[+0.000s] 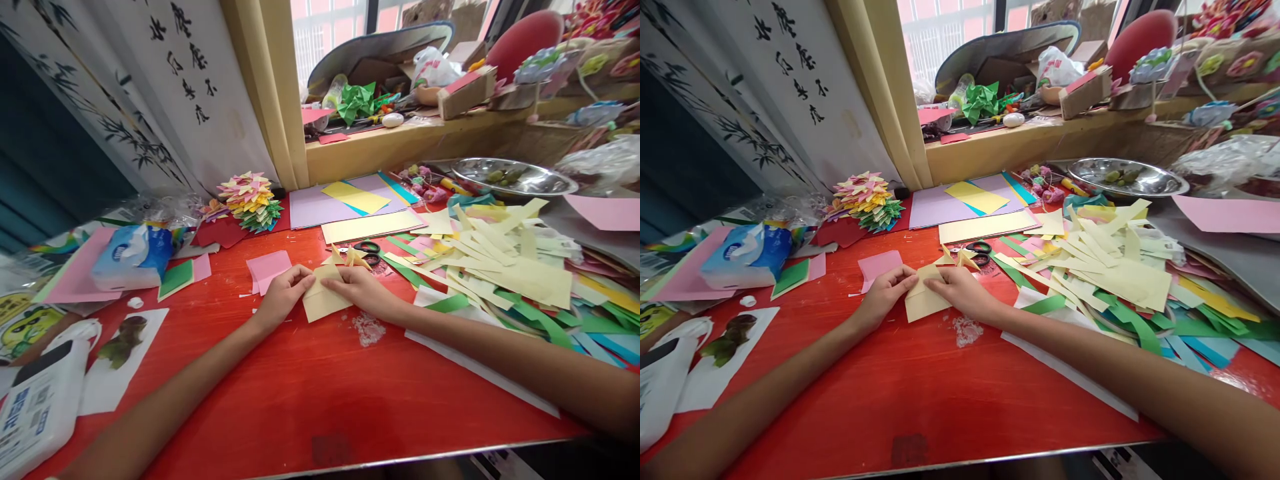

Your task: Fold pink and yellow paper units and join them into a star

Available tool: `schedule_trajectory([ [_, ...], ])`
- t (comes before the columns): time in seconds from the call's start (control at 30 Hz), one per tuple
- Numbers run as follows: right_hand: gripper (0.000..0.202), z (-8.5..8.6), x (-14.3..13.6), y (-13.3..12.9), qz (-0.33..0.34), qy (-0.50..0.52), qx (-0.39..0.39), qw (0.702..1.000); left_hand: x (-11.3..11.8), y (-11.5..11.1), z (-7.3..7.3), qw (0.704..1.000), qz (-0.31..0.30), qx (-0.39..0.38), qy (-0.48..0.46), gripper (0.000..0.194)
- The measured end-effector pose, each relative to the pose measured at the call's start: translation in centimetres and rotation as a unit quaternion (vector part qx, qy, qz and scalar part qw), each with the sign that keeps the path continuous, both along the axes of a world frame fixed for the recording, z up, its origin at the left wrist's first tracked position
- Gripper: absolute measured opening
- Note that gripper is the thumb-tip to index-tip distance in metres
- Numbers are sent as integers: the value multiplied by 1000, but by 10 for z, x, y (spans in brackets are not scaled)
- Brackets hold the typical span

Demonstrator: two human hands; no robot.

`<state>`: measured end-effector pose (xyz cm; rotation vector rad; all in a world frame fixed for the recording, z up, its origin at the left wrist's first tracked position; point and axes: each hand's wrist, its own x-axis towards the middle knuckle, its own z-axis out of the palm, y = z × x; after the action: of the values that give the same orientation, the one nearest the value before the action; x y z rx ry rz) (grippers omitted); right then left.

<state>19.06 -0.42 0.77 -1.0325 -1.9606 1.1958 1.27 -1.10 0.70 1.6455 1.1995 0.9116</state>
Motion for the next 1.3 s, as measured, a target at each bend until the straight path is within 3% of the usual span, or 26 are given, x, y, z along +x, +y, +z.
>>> schedule_trajectory([
  [0.13,32,1,0,-4,-40,-33,90,995,-1,0,0,999,15,-6,-32,23],
  [0.33,41,0,0,-4,18,-20,178,984,-1,0,0,996,11,-44,-80,23],
  [0.57,38,6,2,-6,47,49,50,996,-1,0,1,997,14,-40,-63,24],
  [0.7,37,2,3,-3,52,101,-40,993,-1,0,1,999,16,-24,-42,23],
  [0.87,39,-2,3,1,38,128,-90,987,-1,0,1,999,19,-8,-28,22],
  [1.1,39,-6,2,6,48,204,-202,957,0,-3,4,1000,19,12,-6,23],
  [1.3,37,-4,2,6,68,236,-230,942,1,-6,6,999,17,32,3,22],
])
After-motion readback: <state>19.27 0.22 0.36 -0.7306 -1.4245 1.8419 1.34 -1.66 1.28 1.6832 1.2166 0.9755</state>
